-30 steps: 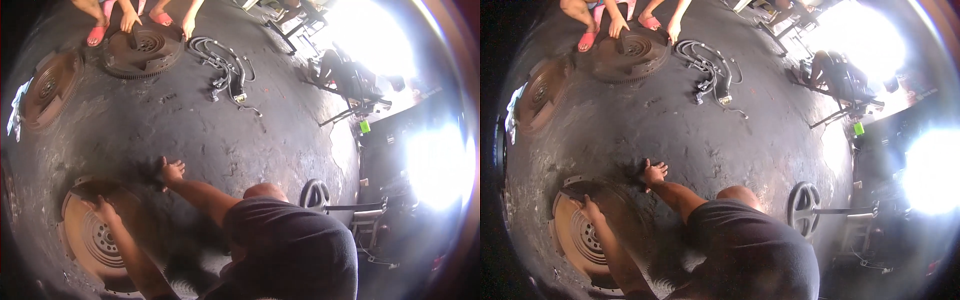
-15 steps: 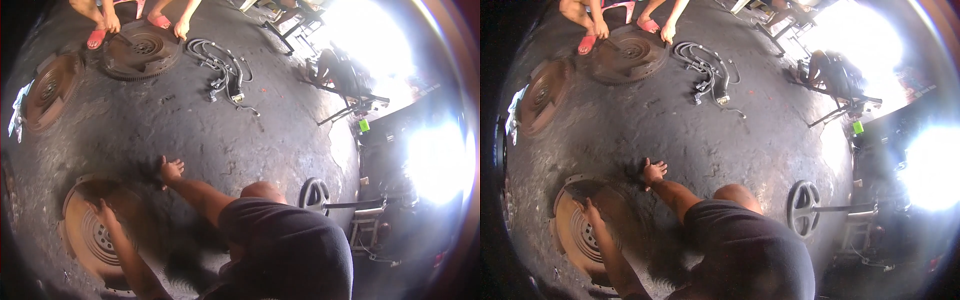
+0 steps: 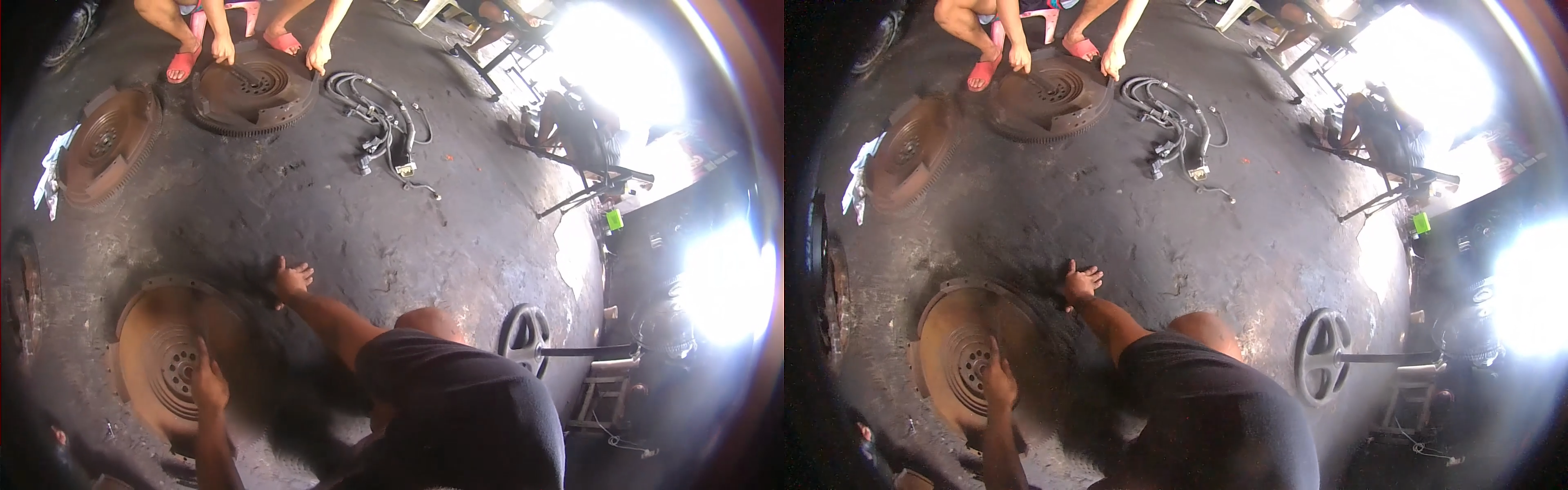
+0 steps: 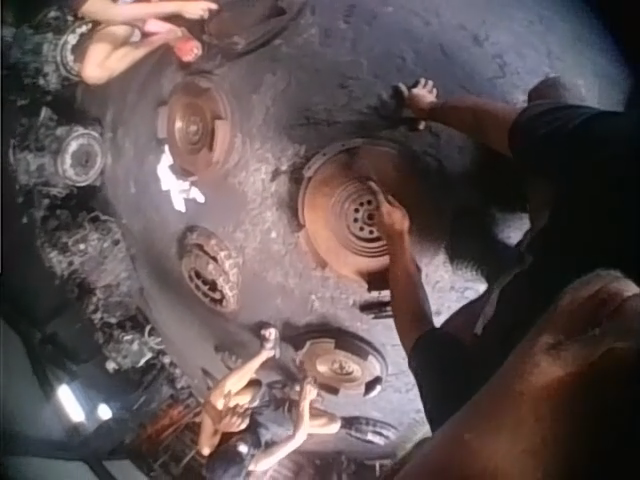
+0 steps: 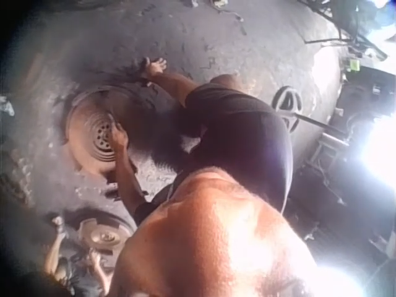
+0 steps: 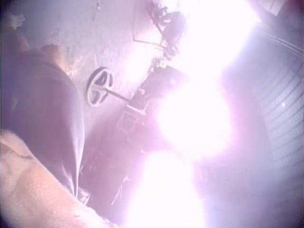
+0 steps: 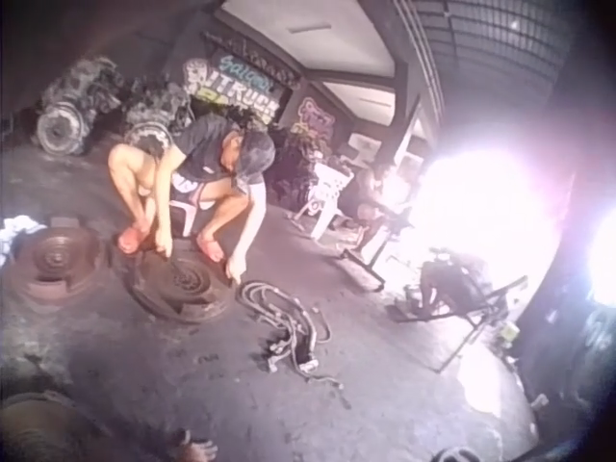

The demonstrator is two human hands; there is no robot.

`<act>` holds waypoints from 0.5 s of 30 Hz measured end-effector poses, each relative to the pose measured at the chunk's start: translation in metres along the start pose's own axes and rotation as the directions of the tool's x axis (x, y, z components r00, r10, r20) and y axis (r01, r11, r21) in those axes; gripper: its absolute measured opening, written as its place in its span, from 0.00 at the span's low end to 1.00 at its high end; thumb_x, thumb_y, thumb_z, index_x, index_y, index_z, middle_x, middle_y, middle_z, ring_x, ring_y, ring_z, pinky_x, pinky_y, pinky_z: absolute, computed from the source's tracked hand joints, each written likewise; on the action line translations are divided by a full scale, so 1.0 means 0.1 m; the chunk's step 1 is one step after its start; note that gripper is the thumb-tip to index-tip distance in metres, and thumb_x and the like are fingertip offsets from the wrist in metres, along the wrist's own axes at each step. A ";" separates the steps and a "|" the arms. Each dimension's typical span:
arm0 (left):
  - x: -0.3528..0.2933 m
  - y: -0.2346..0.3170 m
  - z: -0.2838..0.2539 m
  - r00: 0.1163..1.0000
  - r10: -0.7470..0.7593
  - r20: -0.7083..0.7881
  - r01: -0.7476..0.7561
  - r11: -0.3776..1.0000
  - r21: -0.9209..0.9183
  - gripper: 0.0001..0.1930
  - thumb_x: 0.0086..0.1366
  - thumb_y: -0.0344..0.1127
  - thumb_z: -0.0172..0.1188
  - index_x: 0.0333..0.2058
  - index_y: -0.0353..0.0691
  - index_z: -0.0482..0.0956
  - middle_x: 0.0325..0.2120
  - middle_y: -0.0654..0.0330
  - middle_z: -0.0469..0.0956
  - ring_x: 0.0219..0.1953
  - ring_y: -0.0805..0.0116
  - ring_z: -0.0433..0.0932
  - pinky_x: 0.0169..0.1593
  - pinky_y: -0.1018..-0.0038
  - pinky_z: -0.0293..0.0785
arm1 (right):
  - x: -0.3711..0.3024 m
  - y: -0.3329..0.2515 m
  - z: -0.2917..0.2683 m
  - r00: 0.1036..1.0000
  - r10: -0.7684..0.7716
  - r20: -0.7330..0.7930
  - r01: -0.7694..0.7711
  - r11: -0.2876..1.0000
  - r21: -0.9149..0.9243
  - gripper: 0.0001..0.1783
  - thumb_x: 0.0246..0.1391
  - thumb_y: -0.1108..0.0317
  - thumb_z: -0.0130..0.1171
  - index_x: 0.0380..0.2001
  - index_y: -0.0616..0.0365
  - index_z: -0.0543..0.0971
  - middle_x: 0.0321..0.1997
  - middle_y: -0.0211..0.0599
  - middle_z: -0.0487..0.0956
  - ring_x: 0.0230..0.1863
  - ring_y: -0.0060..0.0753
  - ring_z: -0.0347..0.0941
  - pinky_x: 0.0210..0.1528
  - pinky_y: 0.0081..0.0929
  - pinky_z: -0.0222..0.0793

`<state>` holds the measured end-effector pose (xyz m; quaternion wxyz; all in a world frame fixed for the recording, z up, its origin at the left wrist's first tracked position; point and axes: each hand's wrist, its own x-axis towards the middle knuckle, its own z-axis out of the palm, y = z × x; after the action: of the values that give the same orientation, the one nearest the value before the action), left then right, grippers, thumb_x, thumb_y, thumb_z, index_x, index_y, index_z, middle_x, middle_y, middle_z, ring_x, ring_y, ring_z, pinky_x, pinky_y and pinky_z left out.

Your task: Using a hand file to resurface or clean a vehicle flywheel on the floor of a service bay.

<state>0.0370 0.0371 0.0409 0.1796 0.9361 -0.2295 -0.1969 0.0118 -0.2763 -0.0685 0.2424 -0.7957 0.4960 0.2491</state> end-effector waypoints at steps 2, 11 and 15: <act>-0.29 -0.10 0.05 0.995 0.058 0.086 -0.061 0.997 0.042 0.35 0.66 0.30 0.54 0.70 0.55 0.54 0.35 0.39 0.78 0.33 0.40 0.78 0.39 0.53 0.74 | -0.08 -0.07 -0.04 1.000 0.016 0.019 -0.016 1.000 -0.018 0.78 0.25 0.68 0.85 0.74 0.39 0.40 0.72 0.78 0.41 0.72 0.81 0.40 0.69 0.68 0.47; 0.01 0.00 0.24 0.950 0.276 -0.145 -0.298 0.939 -0.169 0.34 0.65 0.20 0.50 0.68 0.49 0.60 0.59 0.43 0.70 0.50 0.50 0.79 0.53 0.62 0.74 | -0.03 -0.19 0.15 1.000 -0.016 0.025 0.019 0.991 -0.133 0.83 0.21 0.61 0.87 0.74 0.45 0.37 0.69 0.82 0.46 0.70 0.85 0.42 0.67 0.71 0.48; 0.49 -0.03 0.51 0.998 0.058 -0.006 -0.059 0.988 -0.145 0.38 0.63 0.29 0.55 0.68 0.73 0.58 0.38 0.46 0.77 0.36 0.43 0.78 0.39 0.55 0.75 | 0.02 -0.17 0.17 0.999 -0.023 -0.049 0.005 0.942 -0.334 0.89 0.17 0.45 0.85 0.73 0.50 0.30 0.67 0.82 0.52 0.69 0.80 0.47 0.69 0.64 0.50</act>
<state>0.0554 0.0024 -0.0183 0.2533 0.9136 -0.2417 -0.2069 0.0256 -0.2597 -0.0806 0.0928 -0.8351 0.4470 0.3069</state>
